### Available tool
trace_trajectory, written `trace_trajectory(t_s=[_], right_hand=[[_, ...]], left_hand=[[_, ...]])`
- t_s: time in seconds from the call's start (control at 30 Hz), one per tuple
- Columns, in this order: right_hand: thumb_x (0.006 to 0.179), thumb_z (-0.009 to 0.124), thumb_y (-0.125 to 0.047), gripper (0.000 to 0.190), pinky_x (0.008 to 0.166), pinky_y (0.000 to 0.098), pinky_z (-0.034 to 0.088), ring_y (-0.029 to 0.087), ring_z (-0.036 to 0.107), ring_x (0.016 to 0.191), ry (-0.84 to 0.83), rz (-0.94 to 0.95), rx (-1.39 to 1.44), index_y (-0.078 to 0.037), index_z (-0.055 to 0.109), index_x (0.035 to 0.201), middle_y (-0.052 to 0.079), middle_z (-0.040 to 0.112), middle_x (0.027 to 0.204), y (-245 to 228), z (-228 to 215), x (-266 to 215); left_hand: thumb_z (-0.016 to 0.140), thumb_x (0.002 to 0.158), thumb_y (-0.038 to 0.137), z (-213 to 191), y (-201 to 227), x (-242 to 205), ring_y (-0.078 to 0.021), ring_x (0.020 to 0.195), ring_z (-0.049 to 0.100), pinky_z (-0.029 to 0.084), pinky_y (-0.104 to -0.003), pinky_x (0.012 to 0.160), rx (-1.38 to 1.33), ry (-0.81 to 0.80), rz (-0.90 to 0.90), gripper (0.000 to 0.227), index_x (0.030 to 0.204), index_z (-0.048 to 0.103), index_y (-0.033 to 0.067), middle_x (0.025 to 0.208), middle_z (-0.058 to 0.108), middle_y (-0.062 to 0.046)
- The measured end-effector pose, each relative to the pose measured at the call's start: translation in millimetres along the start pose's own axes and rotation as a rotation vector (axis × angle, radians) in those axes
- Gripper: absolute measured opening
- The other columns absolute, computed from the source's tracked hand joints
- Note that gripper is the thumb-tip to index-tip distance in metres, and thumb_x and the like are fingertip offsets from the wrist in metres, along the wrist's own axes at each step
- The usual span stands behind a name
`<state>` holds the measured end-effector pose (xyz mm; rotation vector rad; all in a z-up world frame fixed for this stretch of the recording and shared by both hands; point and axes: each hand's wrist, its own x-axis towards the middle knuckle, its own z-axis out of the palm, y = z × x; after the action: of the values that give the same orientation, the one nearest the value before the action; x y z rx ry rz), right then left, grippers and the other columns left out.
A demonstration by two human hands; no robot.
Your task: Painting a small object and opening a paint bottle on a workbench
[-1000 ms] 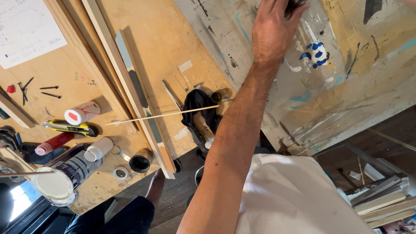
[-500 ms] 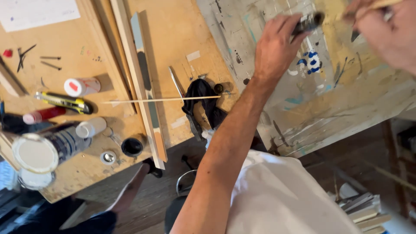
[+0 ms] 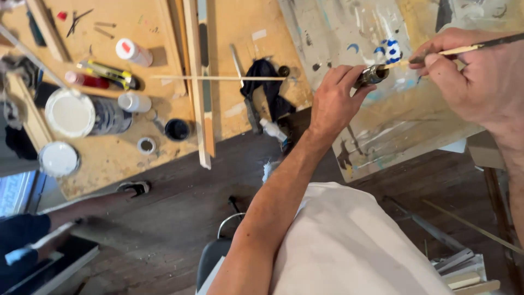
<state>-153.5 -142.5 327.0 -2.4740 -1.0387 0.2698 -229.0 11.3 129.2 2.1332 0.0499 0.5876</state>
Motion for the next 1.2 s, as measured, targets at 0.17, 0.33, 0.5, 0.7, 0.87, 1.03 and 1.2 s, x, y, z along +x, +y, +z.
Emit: trace_trajectory(t_s=[0.17, 0.33, 0.5, 0.7, 0.87, 1.03, 1.2], right_hand=[[0.11, 0.056, 0.0, 0.023, 0.07, 0.0344, 0.052, 0.024, 0.069, 0.084, -0.069, -0.084, 0.07, 0.008, 0.078, 0.11, 0.016, 0.074, 0.094, -28.7, 23.2, -15.2], [0.105, 0.059, -0.002, 0.021, 0.072, 0.0371, 0.051, 0.026, 0.068, 0.084, -0.049, -0.168, 0.053, 0.005, 0.079, 0.105, 0.014, 0.074, 0.093, -88.7, 36.0, -16.5], [0.107, 0.057, -0.004, 0.024, 0.048, 0.0313, 0.039, 0.019, 0.058, 0.06, -0.04, -0.204, 0.007, 0.002, 0.08, 0.105, 0.013, 0.071, 0.078, -150.0, 67.3, -14.0], [0.098, 0.057, -0.003, 0.022, 0.075, 0.029, 0.06, 0.02, 0.075, 0.088, -0.155, -0.064, 0.362, 0.003, 0.075, 0.11, 0.014, 0.078, 0.102, -235.9, 152.2, 2.8], [0.089, 0.072, -0.01, 0.02, 0.087, 0.0246, 0.052, 0.012, 0.072, 0.096, -0.266, -0.08, 0.356, -0.011, 0.076, 0.108, 0.001, 0.079, 0.108, -331.5, 223.6, 28.7], [0.095, 0.067, -0.005, 0.035, 0.097, 0.0312, 0.056, 0.017, 0.071, 0.102, -0.225, 0.108, 0.349, -0.002, 0.066, 0.131, 0.009, 0.076, 0.115, -392.0, 265.4, 72.6], [0.107, 0.063, -0.007, 0.035, 0.08, 0.0365, 0.057, 0.023, 0.065, 0.09, -0.201, 0.226, 0.265, 0.008, 0.059, 0.139, 0.016, 0.067, 0.108, -437.0, 270.5, 148.5]], left_hand=[[0.087, 0.085, 0.025, -46.8, 12.6, -43.7, -0.0307, 0.097, 0.064, 0.056, -0.044, 0.086, 0.025, 0.054, -0.038, 0.047, 0.123, 0.065, 0.0084, 0.109, 0.068, -0.008], [0.085, 0.086, 0.028, -97.6, 7.1, -73.0, -0.0285, 0.095, 0.063, 0.053, -0.038, 0.088, 0.074, 0.15, -0.037, 0.041, 0.116, 0.064, 0.0094, 0.101, 0.065, -0.006], [0.087, 0.089, 0.022, -178.3, -12.0, -103.9, -0.0281, 0.093, 0.062, 0.054, -0.038, 0.086, 0.132, 0.179, 0.021, 0.043, 0.121, 0.062, 0.008, 0.107, 0.065, -0.007], [0.086, 0.088, 0.018, -292.7, -78.4, -161.8, -0.0283, 0.099, 0.066, 0.055, -0.037, 0.091, 0.103, 0.186, -0.084, 0.039, 0.121, 0.067, 0.0102, 0.109, 0.069, -0.006], [0.085, 0.081, 0.004, -406.2, -141.7, -210.8, -0.03, 0.104, 0.066, 0.055, -0.039, 0.095, 0.126, 0.1, -0.128, 0.049, 0.126, 0.067, 0.0058, 0.116, 0.07, -0.011], [0.079, 0.088, 0.002, -494.6, -193.5, -237.1, -0.0328, 0.106, 0.066, 0.051, -0.039, 0.098, 0.023, 0.074, -0.201, 0.039, 0.125, 0.066, 0.0061, 0.117, 0.07, -0.013], [0.078, 0.082, -0.007, -519.9, -242.3, -251.5, -0.0292, 0.111, 0.063, 0.054, -0.039, 0.101, 0.001, 0.114, -0.264, 0.046, 0.126, 0.068, 0.0034, 0.118, 0.07, -0.011]])
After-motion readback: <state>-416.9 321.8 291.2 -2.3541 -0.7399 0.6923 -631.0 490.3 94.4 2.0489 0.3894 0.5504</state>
